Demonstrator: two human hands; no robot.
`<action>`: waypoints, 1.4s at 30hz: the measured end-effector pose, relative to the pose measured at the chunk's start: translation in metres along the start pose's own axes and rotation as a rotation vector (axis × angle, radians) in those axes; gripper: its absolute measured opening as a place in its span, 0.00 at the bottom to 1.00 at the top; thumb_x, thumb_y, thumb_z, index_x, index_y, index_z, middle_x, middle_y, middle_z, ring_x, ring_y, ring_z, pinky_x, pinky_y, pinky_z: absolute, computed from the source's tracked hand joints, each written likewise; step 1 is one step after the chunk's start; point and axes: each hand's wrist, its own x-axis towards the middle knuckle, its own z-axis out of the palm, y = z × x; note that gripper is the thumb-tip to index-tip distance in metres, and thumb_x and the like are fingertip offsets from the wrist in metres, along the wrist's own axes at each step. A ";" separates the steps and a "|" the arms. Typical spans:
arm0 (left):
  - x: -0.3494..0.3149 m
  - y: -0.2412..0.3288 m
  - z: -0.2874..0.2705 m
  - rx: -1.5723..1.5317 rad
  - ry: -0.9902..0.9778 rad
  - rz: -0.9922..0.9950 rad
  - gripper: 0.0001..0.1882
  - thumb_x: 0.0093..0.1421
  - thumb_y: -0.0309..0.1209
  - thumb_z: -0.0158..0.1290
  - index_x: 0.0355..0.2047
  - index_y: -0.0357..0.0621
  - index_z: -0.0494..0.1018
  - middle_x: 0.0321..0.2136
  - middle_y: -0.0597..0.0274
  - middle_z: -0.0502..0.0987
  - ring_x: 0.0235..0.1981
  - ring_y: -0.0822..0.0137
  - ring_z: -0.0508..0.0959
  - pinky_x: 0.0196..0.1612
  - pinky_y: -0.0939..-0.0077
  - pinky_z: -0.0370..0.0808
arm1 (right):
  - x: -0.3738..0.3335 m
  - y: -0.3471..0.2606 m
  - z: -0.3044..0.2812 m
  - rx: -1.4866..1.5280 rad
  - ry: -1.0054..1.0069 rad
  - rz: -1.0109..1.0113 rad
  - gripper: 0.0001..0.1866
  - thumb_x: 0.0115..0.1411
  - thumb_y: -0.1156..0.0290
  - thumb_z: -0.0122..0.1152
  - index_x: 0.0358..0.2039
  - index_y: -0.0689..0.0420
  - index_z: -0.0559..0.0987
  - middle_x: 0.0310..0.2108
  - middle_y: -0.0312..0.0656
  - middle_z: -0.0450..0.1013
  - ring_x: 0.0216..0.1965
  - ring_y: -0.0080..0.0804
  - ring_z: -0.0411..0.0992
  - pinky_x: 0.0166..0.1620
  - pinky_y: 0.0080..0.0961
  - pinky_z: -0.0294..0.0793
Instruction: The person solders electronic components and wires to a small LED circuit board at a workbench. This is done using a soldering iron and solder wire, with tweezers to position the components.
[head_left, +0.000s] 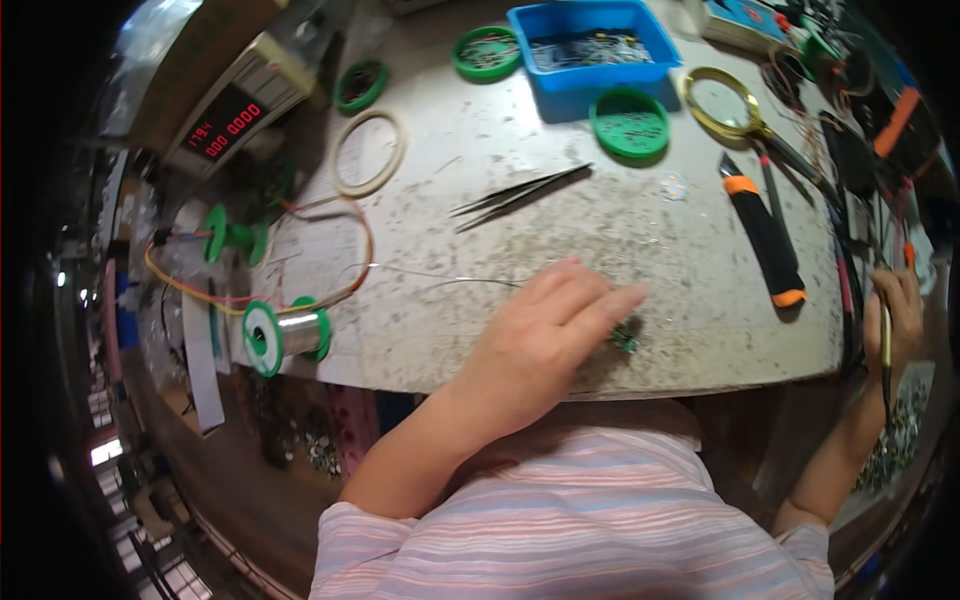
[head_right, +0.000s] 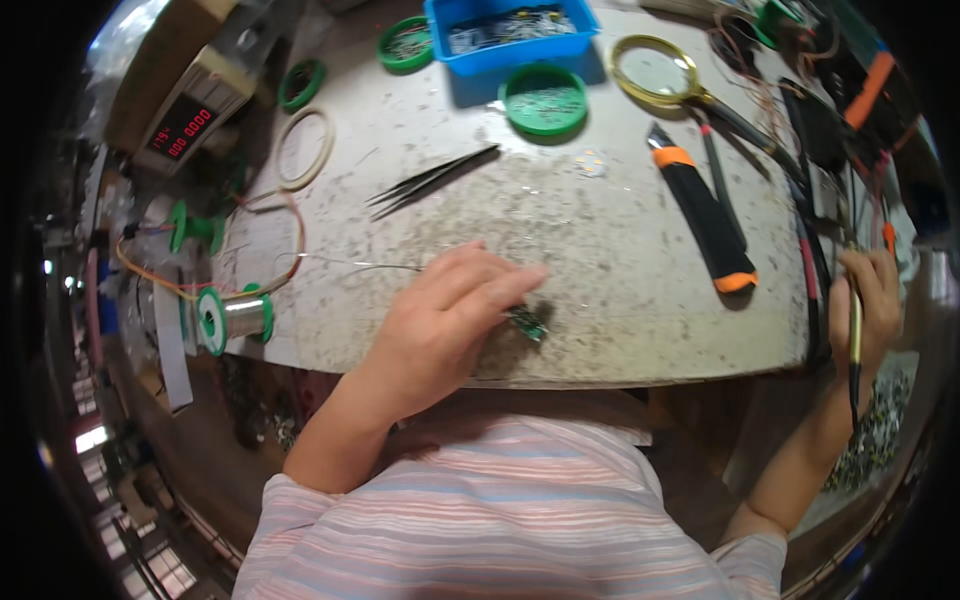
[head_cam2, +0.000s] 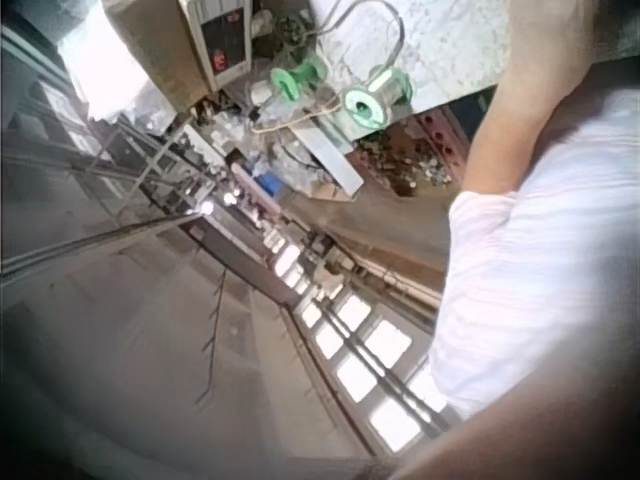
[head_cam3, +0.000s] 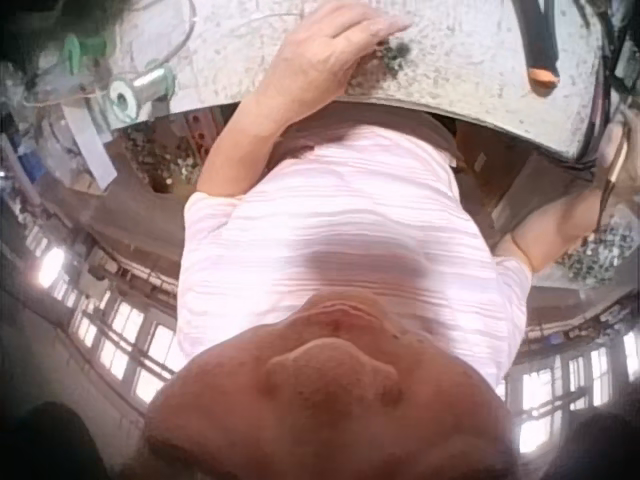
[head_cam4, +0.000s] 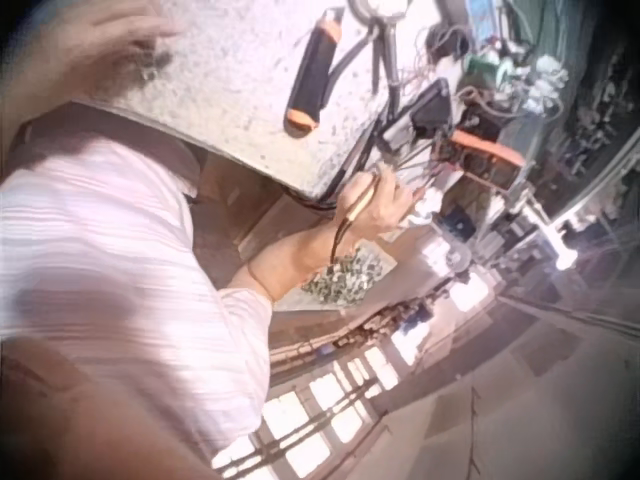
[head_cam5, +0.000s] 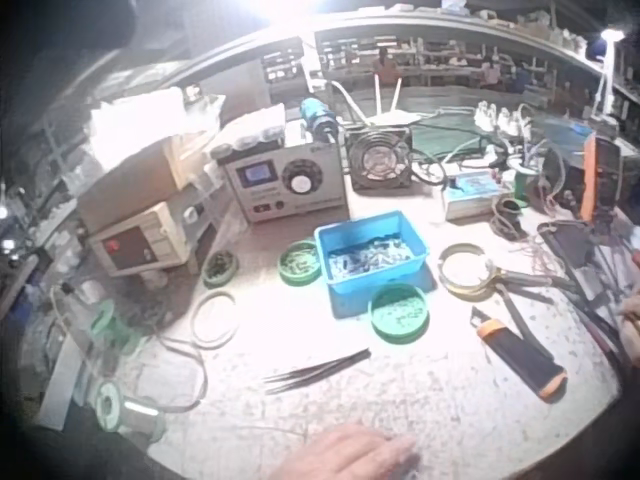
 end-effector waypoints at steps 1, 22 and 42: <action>0.000 -0.001 -0.001 -0.026 -0.004 0.032 0.25 0.51 0.17 0.54 0.51 0.44 0.74 0.38 0.57 0.77 0.43 0.55 0.76 0.57 0.55 0.71 | -0.002 0.000 0.003 0.057 0.064 -0.087 0.09 0.53 0.85 0.51 0.35 0.65 0.75 0.29 0.46 0.67 0.30 0.39 0.69 0.36 0.27 0.68; 0.008 -0.005 0.006 0.197 0.182 0.142 0.17 0.41 0.23 0.60 0.36 0.48 0.81 0.28 0.67 0.77 0.28 0.64 0.75 0.28 0.75 0.72 | 0.032 -0.158 0.060 0.745 0.390 -0.179 0.13 0.50 0.75 0.55 0.39 0.60 0.73 0.28 0.43 0.65 0.25 0.32 0.61 0.29 0.30 0.63; 0.029 -0.050 -0.040 0.280 0.322 -0.482 0.06 0.62 0.25 0.54 0.37 0.41 0.69 0.33 0.63 0.75 0.27 0.70 0.76 0.28 0.78 0.71 | 0.024 -0.144 0.063 0.944 0.376 0.023 0.12 0.51 0.73 0.55 0.38 0.59 0.72 0.27 0.42 0.64 0.25 0.32 0.59 0.29 0.28 0.60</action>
